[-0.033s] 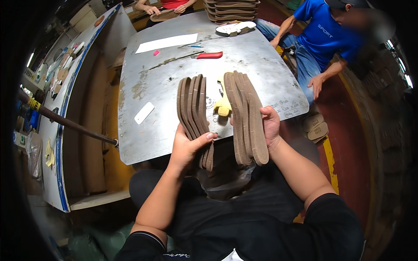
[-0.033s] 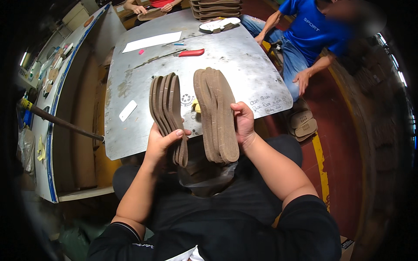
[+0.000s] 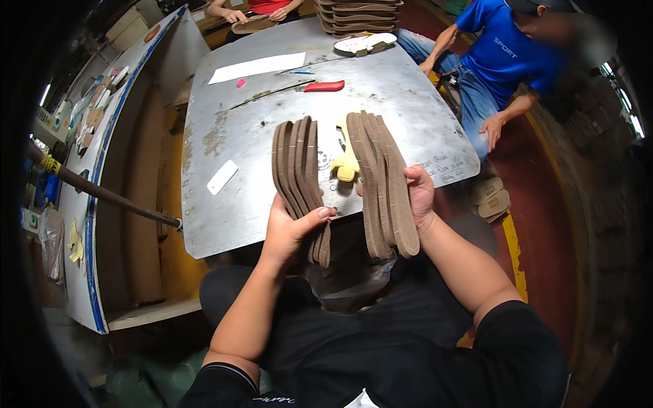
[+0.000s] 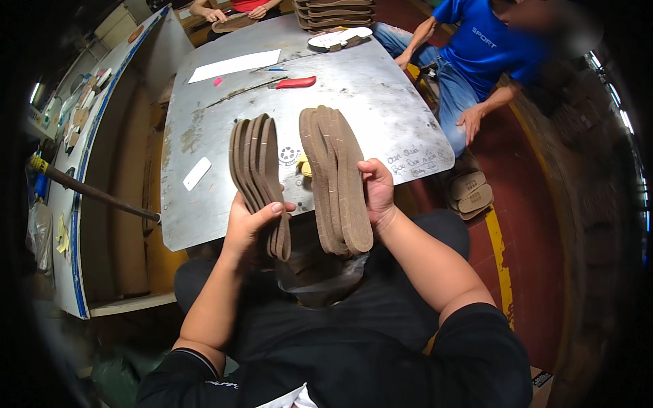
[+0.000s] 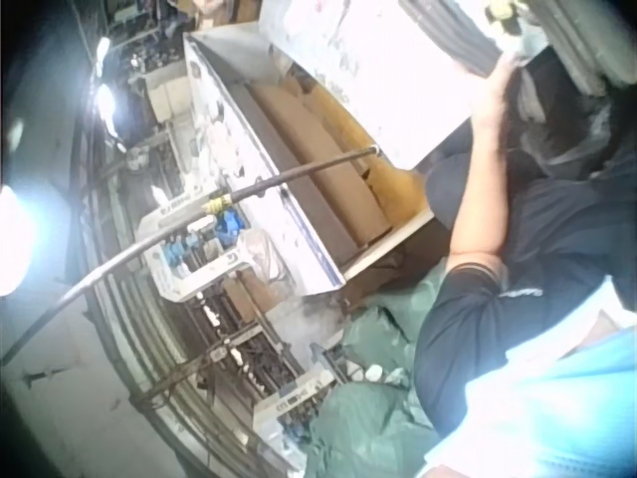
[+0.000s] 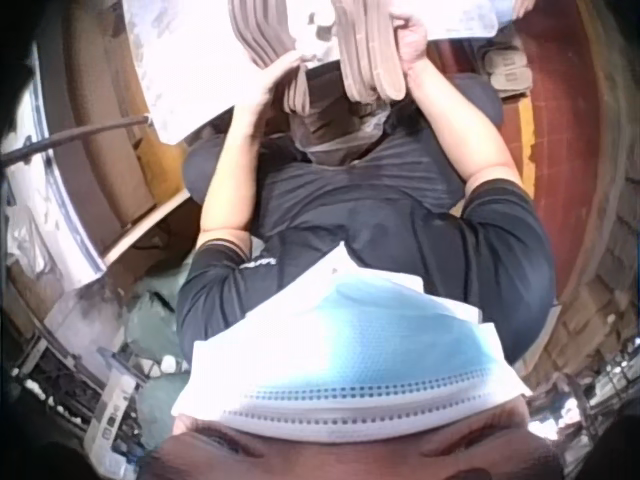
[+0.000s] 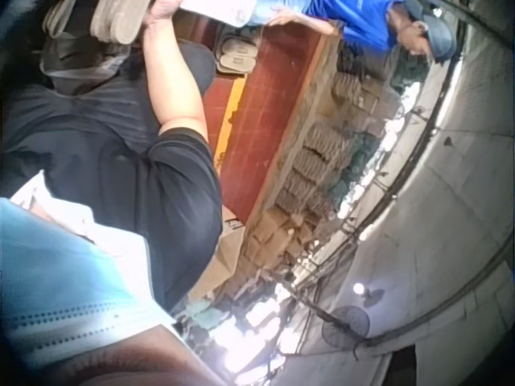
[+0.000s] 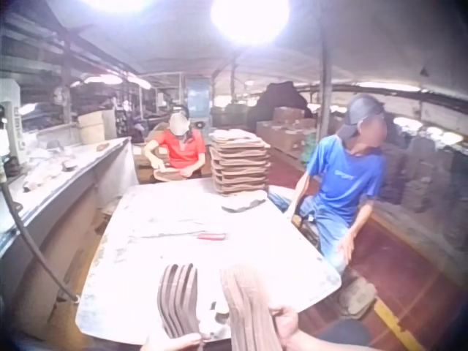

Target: The person marks shoe insoles with a pen using a template, then stacks and packs them into a plastic bag. The person handles insoles one at a time, aligns them with a template, and places them into a bag.

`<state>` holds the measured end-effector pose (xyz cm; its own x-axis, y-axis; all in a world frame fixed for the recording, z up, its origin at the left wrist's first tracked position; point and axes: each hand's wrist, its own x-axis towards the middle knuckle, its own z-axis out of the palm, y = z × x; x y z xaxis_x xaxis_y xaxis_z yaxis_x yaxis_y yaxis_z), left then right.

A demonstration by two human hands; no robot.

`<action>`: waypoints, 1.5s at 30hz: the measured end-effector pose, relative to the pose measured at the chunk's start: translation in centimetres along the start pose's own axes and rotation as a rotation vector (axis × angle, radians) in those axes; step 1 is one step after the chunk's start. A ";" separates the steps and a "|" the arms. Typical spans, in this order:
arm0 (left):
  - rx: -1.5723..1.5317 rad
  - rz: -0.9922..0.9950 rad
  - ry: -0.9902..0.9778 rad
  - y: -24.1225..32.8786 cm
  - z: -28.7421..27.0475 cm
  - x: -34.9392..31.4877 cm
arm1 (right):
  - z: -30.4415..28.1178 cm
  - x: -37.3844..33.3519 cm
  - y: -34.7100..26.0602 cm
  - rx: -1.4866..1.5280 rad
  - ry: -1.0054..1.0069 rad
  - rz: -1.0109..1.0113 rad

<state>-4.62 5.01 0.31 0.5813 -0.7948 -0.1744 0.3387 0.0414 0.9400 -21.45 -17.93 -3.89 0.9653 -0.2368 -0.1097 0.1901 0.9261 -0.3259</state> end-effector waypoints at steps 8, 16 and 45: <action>-0.053 -0.008 -0.028 0.0 -0.5 0.7 | 0.6 0.9 0.0 0.144 -0.232 0.065; -0.119 -0.029 -0.083 -0.1 0.0 0.5 | 0.2 0.4 -0.6 0.063 -0.106 0.059; -0.052 -0.056 -0.018 -3.3 2.4 0.1 | 4.8 -1.1 1.1 -1.223 0.327 -0.436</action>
<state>-7.43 3.35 -2.10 0.5470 -0.8076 -0.2204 0.4085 0.0277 0.9123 -21.44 -15.21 0.41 0.7476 -0.6619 0.0553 0.0221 -0.0583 -0.9981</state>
